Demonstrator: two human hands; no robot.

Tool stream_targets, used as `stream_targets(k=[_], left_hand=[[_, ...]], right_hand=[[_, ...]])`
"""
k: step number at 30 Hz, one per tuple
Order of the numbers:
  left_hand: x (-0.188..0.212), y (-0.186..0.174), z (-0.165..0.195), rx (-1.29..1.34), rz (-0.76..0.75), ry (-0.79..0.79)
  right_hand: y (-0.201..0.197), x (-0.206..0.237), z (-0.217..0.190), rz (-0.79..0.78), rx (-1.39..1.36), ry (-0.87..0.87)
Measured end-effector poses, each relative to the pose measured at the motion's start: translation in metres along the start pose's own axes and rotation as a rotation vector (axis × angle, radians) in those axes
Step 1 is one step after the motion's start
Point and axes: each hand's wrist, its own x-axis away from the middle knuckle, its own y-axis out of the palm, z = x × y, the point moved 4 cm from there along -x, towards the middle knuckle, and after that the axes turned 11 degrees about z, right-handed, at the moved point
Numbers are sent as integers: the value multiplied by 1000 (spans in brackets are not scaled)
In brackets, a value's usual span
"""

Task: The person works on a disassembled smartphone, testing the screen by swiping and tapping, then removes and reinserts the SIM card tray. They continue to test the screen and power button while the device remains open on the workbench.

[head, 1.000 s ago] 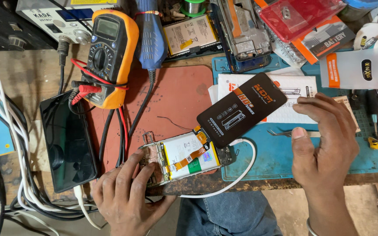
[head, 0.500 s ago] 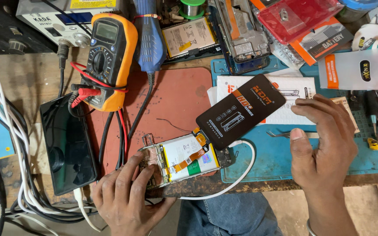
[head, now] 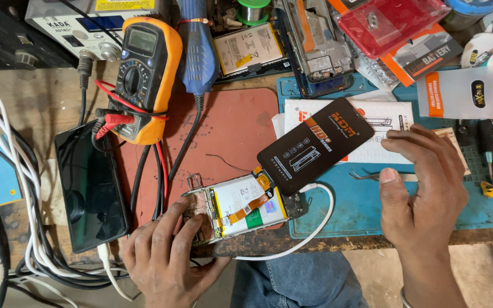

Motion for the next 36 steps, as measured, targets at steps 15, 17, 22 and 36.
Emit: stream_targets(k=[15, 17, 22, 36], left_hand=[[-8, -7, 4, 66, -40, -30], [-10, -8, 4, 65, -67, -28], [-13, -22, 9, 156, -33, 30], [-64, -49, -82, -324, 23, -352]], right_hand=[[-1, 0, 1, -4, -6, 11], [-1, 0, 1, -3, -10, 7], [0, -1, 1, 1, -22, 0], [-2, -1, 2, -16, -19, -46]])
